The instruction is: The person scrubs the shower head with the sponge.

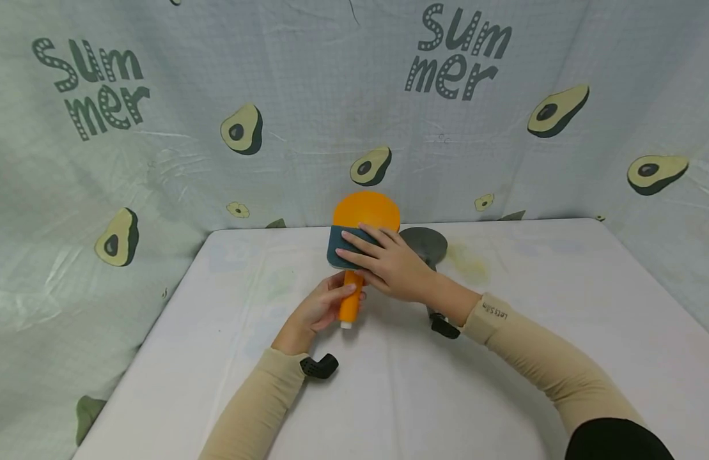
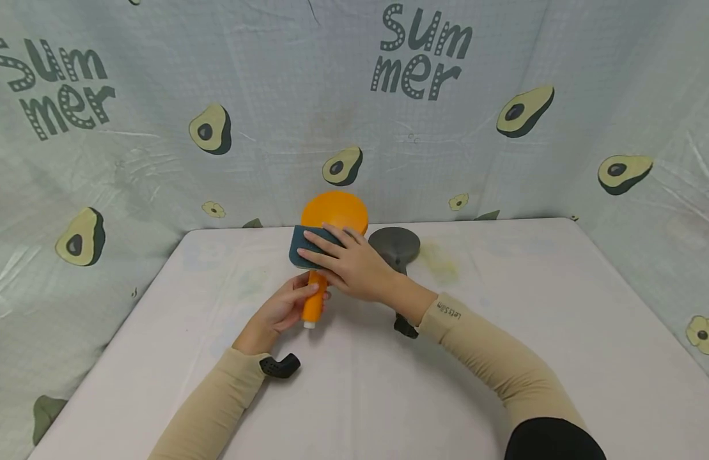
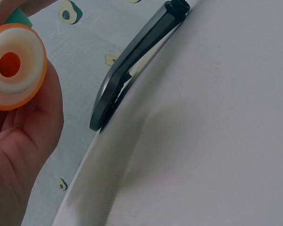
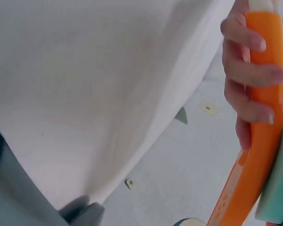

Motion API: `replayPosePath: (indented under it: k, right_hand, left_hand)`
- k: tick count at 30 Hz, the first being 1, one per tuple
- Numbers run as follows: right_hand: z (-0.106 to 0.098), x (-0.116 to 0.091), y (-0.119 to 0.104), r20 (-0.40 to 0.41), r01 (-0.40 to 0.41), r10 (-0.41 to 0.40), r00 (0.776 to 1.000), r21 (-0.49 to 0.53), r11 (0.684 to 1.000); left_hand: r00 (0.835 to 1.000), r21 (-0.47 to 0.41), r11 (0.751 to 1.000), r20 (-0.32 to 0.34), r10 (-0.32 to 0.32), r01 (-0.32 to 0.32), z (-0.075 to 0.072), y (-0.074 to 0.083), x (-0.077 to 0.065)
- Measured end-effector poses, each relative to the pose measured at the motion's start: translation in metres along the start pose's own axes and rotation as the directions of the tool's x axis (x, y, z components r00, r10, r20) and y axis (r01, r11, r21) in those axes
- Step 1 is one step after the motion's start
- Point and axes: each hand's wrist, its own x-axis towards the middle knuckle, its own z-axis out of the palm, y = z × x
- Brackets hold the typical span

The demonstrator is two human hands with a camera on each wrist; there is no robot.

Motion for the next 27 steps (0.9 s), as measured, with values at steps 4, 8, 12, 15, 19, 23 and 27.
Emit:
replayPosePath:
  k: [4,8,12,15,19,23,27]
  right_hand:
    - [-0.003,0.002,0.006,0.014,-0.044,0.044,0.999,0.009,0.999]
    - [-0.004,0.004,0.017,0.031,-0.134,0.134,0.991,0.016,0.991]
    - [-0.008,0.005,0.031,0.024,-0.237,0.236,0.971,0.019,0.971]
    - [-0.014,0.006,0.042,0.026,-0.317,0.317,0.948,0.020,0.948]
    - [-0.020,0.007,0.054,0.033,-0.433,0.432,0.901,0.032,0.901]
    - [-0.023,0.012,0.059,0.039,-0.493,0.492,0.870,0.026,0.869]
    - [-0.023,0.022,0.055,0.039,-0.460,0.461,0.886,-0.033,0.887]
  left_hand:
    - [1.000,0.036,0.999,0.015,0.009,-0.010,0.001,0.001,0.000]
    - [1.000,0.059,0.998,0.012,0.014,-0.014,0.003,0.001,0.000]
    - [1.000,0.054,0.998,0.021,0.013,-0.014,0.004,0.001,0.000]
    - [0.999,0.062,0.998,0.042,0.011,-0.013,0.004,0.001,0.000]
    - [0.997,0.079,0.997,0.073,0.006,-0.012,0.006,0.001,0.000]
    - [0.995,0.089,0.996,0.097,-0.002,-0.007,0.007,0.001,-0.001]
    - [0.995,0.094,0.996,0.102,-0.005,-0.005,0.007,0.002,-0.002]
